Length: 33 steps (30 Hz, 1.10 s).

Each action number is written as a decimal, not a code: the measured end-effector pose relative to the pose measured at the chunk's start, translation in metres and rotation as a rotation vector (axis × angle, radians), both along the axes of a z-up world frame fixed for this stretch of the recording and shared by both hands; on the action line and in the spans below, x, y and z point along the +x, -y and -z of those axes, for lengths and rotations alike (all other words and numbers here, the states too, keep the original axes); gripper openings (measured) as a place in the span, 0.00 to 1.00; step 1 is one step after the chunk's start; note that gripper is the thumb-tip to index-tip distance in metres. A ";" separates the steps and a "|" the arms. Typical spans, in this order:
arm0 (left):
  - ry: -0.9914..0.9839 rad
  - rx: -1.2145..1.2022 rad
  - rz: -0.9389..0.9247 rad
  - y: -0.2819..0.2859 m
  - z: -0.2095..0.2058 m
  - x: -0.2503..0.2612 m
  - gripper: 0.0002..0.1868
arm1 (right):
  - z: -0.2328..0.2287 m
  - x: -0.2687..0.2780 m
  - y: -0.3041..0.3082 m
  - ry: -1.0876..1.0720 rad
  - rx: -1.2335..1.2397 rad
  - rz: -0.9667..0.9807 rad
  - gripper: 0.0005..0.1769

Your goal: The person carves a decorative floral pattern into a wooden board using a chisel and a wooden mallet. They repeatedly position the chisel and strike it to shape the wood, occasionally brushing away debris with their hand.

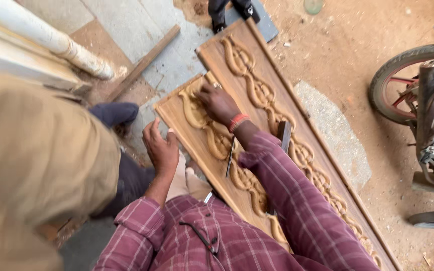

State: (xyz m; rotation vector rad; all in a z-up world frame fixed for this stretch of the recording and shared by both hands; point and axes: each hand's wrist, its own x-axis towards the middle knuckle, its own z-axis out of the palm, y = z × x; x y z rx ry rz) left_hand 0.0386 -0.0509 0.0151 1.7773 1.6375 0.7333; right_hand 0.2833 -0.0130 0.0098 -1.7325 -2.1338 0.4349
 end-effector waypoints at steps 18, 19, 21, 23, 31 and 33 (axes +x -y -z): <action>0.168 -0.174 -0.118 -0.028 0.026 0.005 0.23 | -0.033 0.053 0.062 -0.140 -0.220 -0.112 0.07; 0.133 -0.127 -0.111 -0.027 0.026 0.004 0.25 | -0.041 0.067 0.075 -0.145 -0.338 -0.247 0.06; 0.075 -0.019 -0.092 -0.026 0.023 0.006 0.29 | -0.060 0.091 0.100 -0.225 -0.680 -0.115 0.09; -0.087 0.146 -0.027 -0.021 0.014 0.009 0.24 | -0.075 0.106 0.121 -0.571 -0.548 0.199 0.11; -0.271 -0.284 1.037 0.031 -0.047 0.068 0.22 | -0.072 0.070 0.206 -0.462 -0.170 0.847 0.23; -0.442 0.078 1.214 0.045 -0.050 0.079 0.23 | -0.070 0.058 0.223 -0.335 0.065 0.764 0.26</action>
